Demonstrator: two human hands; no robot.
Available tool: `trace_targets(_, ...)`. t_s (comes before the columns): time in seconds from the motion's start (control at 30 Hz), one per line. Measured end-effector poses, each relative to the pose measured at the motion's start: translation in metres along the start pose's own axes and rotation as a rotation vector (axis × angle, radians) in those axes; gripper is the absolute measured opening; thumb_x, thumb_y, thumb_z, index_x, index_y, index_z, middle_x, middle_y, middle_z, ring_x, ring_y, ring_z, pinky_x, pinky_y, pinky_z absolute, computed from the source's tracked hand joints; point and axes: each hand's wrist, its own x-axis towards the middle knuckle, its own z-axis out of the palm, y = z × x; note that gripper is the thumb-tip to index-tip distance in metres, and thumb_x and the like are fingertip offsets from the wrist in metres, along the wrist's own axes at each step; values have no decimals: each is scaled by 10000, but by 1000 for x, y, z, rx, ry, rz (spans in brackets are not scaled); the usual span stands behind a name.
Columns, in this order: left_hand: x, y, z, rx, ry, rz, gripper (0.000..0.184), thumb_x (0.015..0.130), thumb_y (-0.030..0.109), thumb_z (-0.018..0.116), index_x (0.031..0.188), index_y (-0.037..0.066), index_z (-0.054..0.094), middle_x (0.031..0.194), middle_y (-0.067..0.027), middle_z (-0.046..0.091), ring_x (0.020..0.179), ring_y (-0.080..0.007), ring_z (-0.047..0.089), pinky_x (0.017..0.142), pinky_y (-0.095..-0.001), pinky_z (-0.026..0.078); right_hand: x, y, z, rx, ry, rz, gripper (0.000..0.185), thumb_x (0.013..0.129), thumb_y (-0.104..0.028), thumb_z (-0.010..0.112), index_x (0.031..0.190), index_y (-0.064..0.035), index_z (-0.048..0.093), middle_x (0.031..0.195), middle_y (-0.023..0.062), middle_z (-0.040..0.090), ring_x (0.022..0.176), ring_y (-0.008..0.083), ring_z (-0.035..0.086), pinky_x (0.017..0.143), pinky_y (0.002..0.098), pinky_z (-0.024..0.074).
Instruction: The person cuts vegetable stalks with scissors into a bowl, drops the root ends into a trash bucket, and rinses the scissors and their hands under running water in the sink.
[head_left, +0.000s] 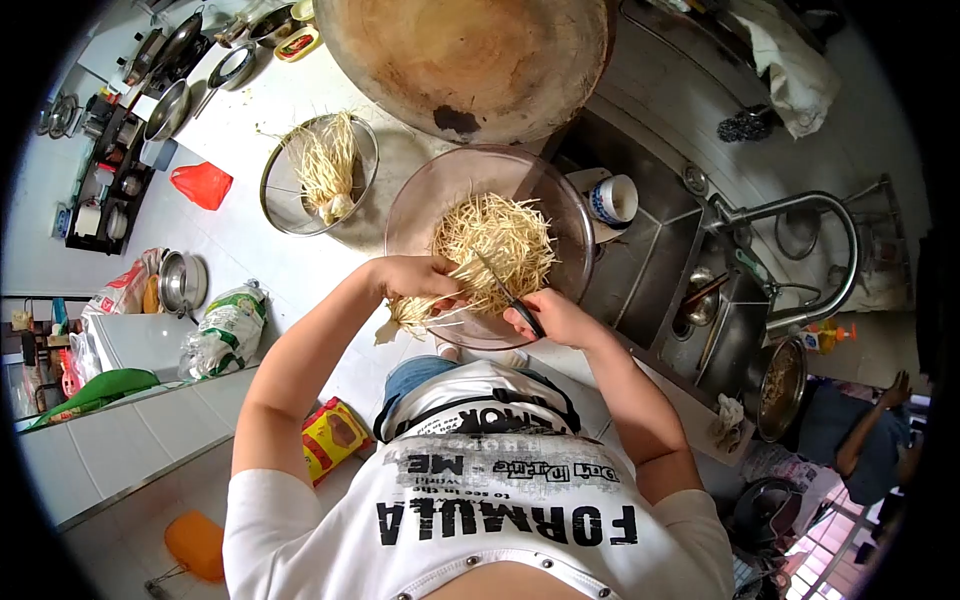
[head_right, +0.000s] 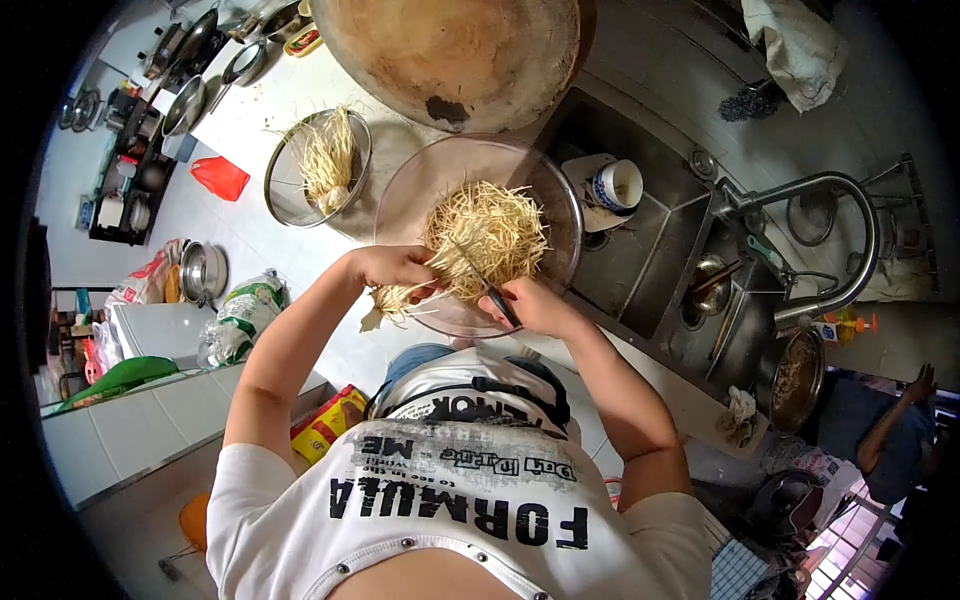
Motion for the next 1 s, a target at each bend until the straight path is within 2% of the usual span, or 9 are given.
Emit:
trace_targets(0.23, 2, 5, -3, -26, 93, 23, 228, 818, 215, 525, 840, -12, 540, 672, -27, 501, 610, -106, 479, 560, -243, 400, -4, 7, 4, 194, 193, -56, 264, 853, -223, 562, 689, -18, 546, 584, -14, 497, 527, 58, 448, 465, 215, 342)
trace_targets(0.3, 5, 7, -3, -53, 39, 34, 233, 820, 213, 528, 870, -15, 527, 704, -31, 517, 647, -109, 494, 591, -241, 409, 0, 17, -4, 189, 176, -104, 253, 836, -282, 591, 858, -31, 568, 673, -7, 525, 584, 62, 484, 489, 216, 385)
trace_targets(0.4, 11, 21, 11, 71, 4, 59, 263, 816, 205, 538, 940, -24, 510, 729, -33, 530, 688, -111, 503, 626, -249, 417, 3, -16, 22, 458, 393, -107, 228, 836, -241, 579, 867, -28, 505, 746, 23, 526, 597, 65, 475, 482, 191, 424)
trace_targets(0.6, 10, 17, 9, 103, 22, 99, 572, 810, 366, 608, 1174, -44, 447, 1037, -74, 562, 945, -129, 514, 806, -250, 417, 37, 1, 17, 464, 551, -351, 186, 716, -48, 666, 756, -23, 487, 684, 13, 523, 566, 90, 528, 460, 221, 464)
trace_targets(0.67, 12, -12, 1, -359, -20, 138, 740, 777, 501, 584, 1236, -45, 388, 1169, -110, 506, 1055, -164, 487, 874, -279, 404, 31, -7, 17, 525, 484, -281, 182, 713, -48, 669, 747, -34, 490, 694, 22, 532, 500, 109, 523, 442, 241, 463)
trace_targets(0.8, 8, -29, 6, -519, 6, 154, 945, 703, 655, 529, 1305, -33, 290, 1308, -138, 387, 1172, -201, 410, 943, -326, 365, 34, -7, 15, 649, 539, -355, 205, 716, -60, 677, 815, -33, 498, 695, 27, 536, 473, 115, 522, 440, 236, 463)
trace_targets(0.93, 12, -22, 22, -482, 94, 287, 780, 735, 381, 684, 1291, -26, 318, 1242, -118, 456, 1116, -185, 457, 927, -307, 373, 27, -23, 17, 584, 464, -314, 225, 739, -99, 678, 856, -57, 491, 724, 6, 516, 594, 89, 516, 489, 208, 439)
trace_targets(0.97, 9, -11, 27, -426, 219, 156, 610, 714, 164, 717, 1209, -38, 422, 1128, -97, 546, 1026, -149, 512, 874, -248, 404, 29, -19, 15, 581, 460, -313, 225, 739, -99, 678, 856, -57, 491, 724, 6, 516, 594, 89, 516, 489, 208, 439)
trace_targets(1.0, 11, -9, 28, -428, 222, 158, 610, 714, 164, 717, 1209, -38, 422, 1128, -97, 546, 1026, -149, 512, 874, -248, 404, 29, -17, 12, 496, 474, -310, 221, 746, -108, 678, 848, -68, 486, 724, -11, 493, 624, 76, 490, 521, 196, 412)
